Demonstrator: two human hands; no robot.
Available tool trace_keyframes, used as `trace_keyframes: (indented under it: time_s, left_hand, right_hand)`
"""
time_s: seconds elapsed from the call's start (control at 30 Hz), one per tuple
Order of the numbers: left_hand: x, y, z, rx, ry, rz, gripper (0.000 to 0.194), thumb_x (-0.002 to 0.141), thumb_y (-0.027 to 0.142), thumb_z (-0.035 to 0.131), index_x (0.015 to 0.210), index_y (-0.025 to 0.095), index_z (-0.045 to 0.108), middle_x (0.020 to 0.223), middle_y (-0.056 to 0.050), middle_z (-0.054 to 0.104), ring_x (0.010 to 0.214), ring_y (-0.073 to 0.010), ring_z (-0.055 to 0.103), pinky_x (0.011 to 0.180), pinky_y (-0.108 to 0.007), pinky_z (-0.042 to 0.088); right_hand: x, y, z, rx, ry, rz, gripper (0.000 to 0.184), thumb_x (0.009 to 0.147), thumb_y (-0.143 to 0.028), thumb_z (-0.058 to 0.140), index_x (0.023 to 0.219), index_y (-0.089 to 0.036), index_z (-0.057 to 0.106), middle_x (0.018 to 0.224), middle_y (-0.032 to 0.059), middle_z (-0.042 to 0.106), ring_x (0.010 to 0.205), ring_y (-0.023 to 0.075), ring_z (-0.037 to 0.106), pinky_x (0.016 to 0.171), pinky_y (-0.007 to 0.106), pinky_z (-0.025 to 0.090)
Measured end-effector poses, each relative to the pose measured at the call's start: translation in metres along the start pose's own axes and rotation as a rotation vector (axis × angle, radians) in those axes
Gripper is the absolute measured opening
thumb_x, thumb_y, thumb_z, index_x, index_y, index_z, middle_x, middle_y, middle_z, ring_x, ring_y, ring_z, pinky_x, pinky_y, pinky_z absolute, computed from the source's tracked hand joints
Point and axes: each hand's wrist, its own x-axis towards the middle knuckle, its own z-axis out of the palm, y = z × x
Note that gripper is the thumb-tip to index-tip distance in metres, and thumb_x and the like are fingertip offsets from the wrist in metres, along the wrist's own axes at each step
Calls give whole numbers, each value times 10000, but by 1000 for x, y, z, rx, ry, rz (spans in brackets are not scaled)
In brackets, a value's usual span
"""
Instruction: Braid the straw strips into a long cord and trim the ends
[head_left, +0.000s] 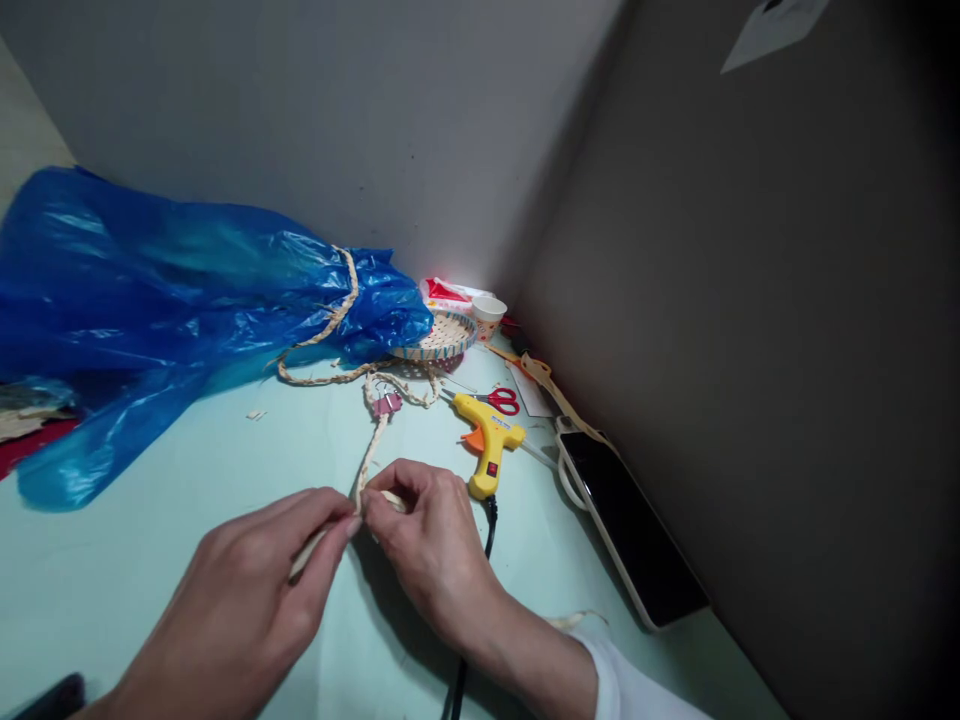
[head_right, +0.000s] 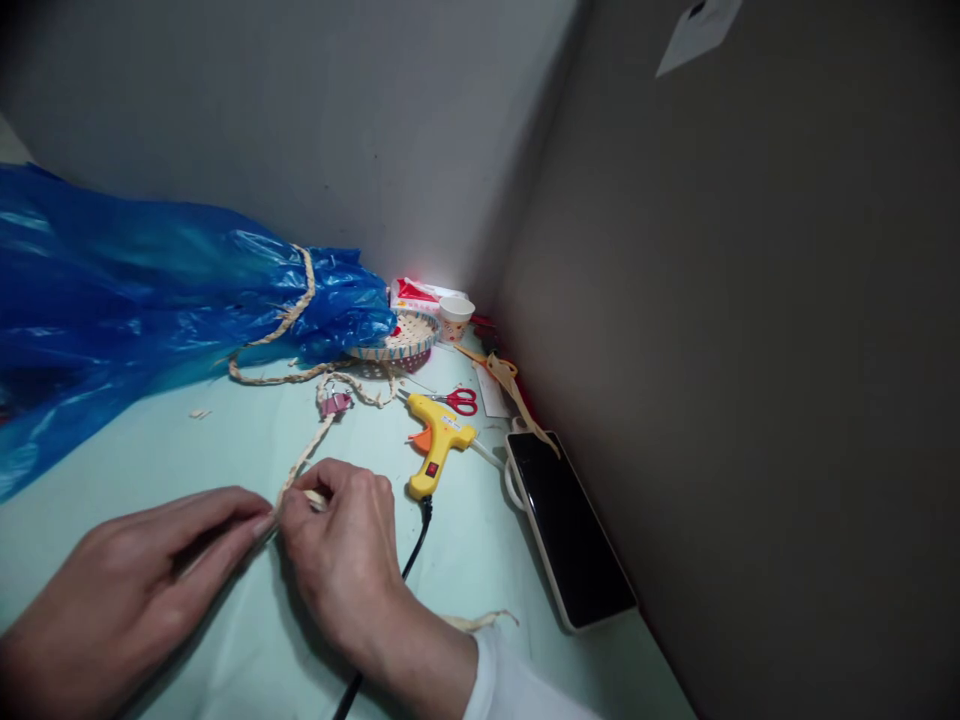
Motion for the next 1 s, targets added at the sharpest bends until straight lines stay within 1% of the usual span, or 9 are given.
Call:
trace_keyframes:
  time_s: [0.1, 0.23, 0.37, 0.53, 0.63, 0.73, 0.83, 0.93, 1.0]
  left_hand:
    - [-11, -1, 11, 55, 36, 125, 241, 999, 271, 434, 841, 246, 614, 747, 1, 682, 670, -179, 684, 618, -287, 448]
    - [-21, 3, 15, 424, 118, 394, 358, 931, 36, 360, 1027, 176, 675, 801, -53, 726, 612, -198, 667, 562, -343, 412]
    - [-21, 22, 11, 737, 35, 473, 436, 859, -61, 387, 1031, 107, 750, 711, -64, 720, 588, -206, 649, 606, -357, 460]
    - [-23, 25, 18, 625, 63, 489, 460, 854, -37, 365, 989, 148, 764, 929, -120, 765, 812, -257, 688, 737, -383, 489]
    - [-13, 11, 9, 263, 90, 372, 325, 951, 168, 426, 821, 206, 722, 805, -71, 705, 750, -238, 641, 682, -364, 449]
    - [13, -1, -10, -29, 54, -9, 264, 928, 432, 523, 850, 241, 688, 840, -37, 683, 767, -222, 630, 716, -343, 445]
    - [39, -1, -20, -396, -291, -381, 337, 772, 573, 637, 852, 247, 669, 805, -33, 696, 764, -245, 645, 663, -321, 461]
    - [50, 7, -17, -788, -564, -463, 259, 707, 469, 686, 736, 232, 586, 625, -15, 648, 604, -208, 601, 578, -298, 452]
    - [49, 12, -12, -930, -578, -488, 232, 686, 423, 699, 691, 231, 569, 546, 2, 609, 519, -176, 547, 542, -288, 435]
  right_hand:
    - [1, 3, 0, 78, -36, 20, 198, 793, -172, 587, 690, -161, 755, 602, -13, 621, 586, 121, 522, 582, 233, 370]
    - [3, 8, 1, 167, -63, 26, 220, 817, -212, 593, 684, -151, 757, 609, 1, 627, 595, 127, 522, 577, 233, 380]
    - [4, 9, 3, 285, -107, 82, 219, 820, -206, 579, 676, -137, 729, 652, 23, 659, 614, 130, 549, 606, 229, 419]
    - [4, 8, 1, 237, -103, 71, 234, 842, -196, 553, 635, -154, 656, 613, -7, 599, 583, 111, 494, 589, 219, 386]
    - [4, 7, -3, 180, -94, 61, 260, 858, -197, 549, 610, -161, 617, 574, -29, 542, 572, 109, 464, 572, 226, 347]
    - [4, 6, -7, 152, -81, 38, 277, 864, -190, 561, 592, -162, 604, 555, -40, 516, 578, 108, 453, 578, 230, 328]
    - [4, 6, -8, 139, -64, 28, 259, 866, -186, 579, 619, -157, 653, 585, -31, 560, 606, 111, 494, 603, 225, 350]
    - [3, 6, -9, 155, -82, 39, 232, 885, -186, 573, 702, -151, 712, 610, -15, 612, 616, 121, 546, 630, 229, 391]
    - [2, 4, -10, 109, -78, 26, 245, 894, -175, 571, 688, -151, 702, 604, -13, 618, 608, 119, 548, 631, 231, 389]
